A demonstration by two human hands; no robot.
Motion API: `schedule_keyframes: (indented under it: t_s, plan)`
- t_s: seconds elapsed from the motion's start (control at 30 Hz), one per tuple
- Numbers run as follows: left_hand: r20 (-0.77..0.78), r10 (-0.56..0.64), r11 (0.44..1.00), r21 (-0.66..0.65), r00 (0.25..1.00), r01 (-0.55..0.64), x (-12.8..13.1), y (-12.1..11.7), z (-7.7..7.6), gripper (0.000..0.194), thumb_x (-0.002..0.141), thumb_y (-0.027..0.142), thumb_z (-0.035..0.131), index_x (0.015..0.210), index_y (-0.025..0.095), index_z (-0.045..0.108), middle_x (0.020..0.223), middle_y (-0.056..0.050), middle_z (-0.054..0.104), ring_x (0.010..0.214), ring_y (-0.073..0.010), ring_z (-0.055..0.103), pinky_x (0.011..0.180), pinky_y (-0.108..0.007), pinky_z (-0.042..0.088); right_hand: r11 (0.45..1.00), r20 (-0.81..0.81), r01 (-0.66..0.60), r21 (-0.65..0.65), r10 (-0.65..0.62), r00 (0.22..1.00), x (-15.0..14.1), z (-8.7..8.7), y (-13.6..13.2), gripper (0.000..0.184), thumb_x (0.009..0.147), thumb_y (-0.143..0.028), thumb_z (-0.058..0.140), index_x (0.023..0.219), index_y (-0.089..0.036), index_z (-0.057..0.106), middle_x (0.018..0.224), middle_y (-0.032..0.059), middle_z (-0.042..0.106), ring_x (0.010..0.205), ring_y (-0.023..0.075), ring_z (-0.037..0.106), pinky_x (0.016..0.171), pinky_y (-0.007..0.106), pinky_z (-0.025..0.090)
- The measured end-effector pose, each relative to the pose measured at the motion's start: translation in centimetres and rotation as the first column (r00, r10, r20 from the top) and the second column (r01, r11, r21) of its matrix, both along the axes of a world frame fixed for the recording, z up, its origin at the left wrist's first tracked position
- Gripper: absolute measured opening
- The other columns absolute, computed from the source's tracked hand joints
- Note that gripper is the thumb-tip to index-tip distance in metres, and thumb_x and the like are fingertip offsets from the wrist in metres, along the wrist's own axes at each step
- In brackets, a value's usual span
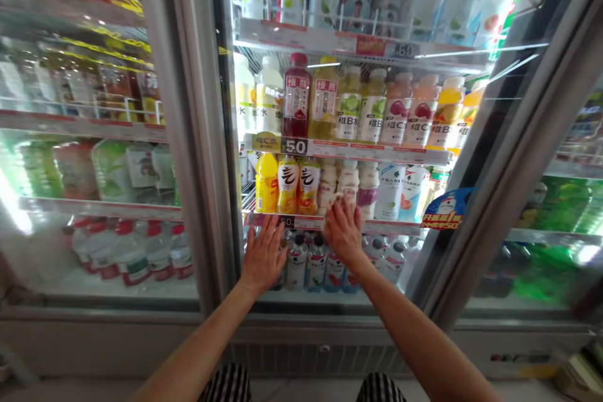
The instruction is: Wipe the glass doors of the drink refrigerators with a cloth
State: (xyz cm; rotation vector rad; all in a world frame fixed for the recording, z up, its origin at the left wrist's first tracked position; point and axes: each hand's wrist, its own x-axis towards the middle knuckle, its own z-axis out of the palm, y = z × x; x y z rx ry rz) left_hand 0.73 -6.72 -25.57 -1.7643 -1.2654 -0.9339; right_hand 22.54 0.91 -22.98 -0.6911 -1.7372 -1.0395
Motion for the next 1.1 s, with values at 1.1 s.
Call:
schedule_keyframes:
  t_s: [1.1]
  plan:
    - [0.122,0.142,0.982,0.108,0.982,-0.155,-9.9,-4.2,1.9,0.065,0.084,0.023,0.047,0.141,0.015,0.018,0.144,-0.017,0.03,0.137,-0.0245,0.018,0.11,-0.05,0.014,0.963,0.474,-0.222,-0.151,0.268,0.839,-17.6,1.2,-2.0,0.044,0.087,-0.019,0.04,0.13,-0.015,0.044,0.146,0.0047,0.032,0.137,0.022,0.02,0.112,0.046,0.019]
